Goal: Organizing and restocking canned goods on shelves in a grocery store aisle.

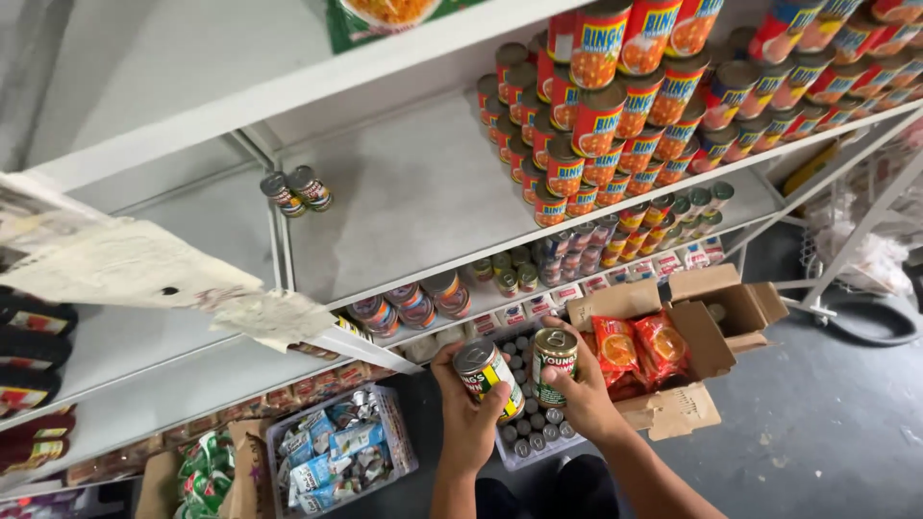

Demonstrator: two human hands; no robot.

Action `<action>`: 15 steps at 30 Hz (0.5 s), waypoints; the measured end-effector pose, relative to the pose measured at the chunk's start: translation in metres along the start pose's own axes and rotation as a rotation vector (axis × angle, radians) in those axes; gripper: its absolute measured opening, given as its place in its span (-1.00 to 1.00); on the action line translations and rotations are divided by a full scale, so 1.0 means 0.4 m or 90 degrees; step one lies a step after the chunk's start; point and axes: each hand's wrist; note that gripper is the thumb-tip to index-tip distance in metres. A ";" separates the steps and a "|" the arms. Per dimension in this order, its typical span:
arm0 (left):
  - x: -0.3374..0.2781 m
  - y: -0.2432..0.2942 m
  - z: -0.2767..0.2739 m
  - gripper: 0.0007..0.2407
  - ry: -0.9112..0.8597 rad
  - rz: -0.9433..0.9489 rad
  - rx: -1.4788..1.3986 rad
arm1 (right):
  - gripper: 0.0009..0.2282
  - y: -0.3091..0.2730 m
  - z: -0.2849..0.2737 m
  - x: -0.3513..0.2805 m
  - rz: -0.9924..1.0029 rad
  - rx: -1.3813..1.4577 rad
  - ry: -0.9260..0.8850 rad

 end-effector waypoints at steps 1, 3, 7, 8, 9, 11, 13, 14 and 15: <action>0.000 0.012 0.007 -0.39 0.005 0.003 0.022 | -0.26 -0.020 0.009 0.001 -0.019 -0.076 -0.007; -0.008 0.028 0.018 -0.39 0.019 -0.004 0.040 | -0.28 -0.042 0.020 -0.008 -0.025 -0.155 -0.012; -0.028 0.079 0.037 -0.41 0.045 0.025 0.082 | -0.22 -0.083 0.052 -0.038 -0.039 -0.114 -0.023; -0.022 0.096 0.044 -0.43 0.030 0.063 0.114 | -0.19 -0.102 0.063 -0.037 -0.042 -0.103 -0.026; -0.024 0.112 0.053 -0.43 0.031 0.064 0.113 | -0.19 -0.115 0.067 -0.041 -0.043 -0.105 -0.027; -0.023 0.143 0.070 -0.40 0.052 -0.043 0.069 | -0.16 -0.140 0.074 -0.044 -0.067 -0.111 -0.045; -0.033 0.148 0.072 -0.42 0.049 -0.005 0.075 | -0.18 -0.158 0.080 -0.050 -0.091 -0.161 -0.053; -0.036 0.148 0.074 -0.43 0.042 0.033 0.080 | -0.20 -0.168 0.081 -0.051 -0.119 -0.212 -0.059; -0.036 0.153 0.077 -0.43 0.043 0.032 0.079 | -0.20 -0.174 0.085 -0.052 -0.117 -0.213 -0.058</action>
Point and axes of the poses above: each hand's wrist, its own x-axis towards the middle knuckle, its own z-axis out of the palm, y = z × x, and after that the axes turned 3 degrees about z, right-handed
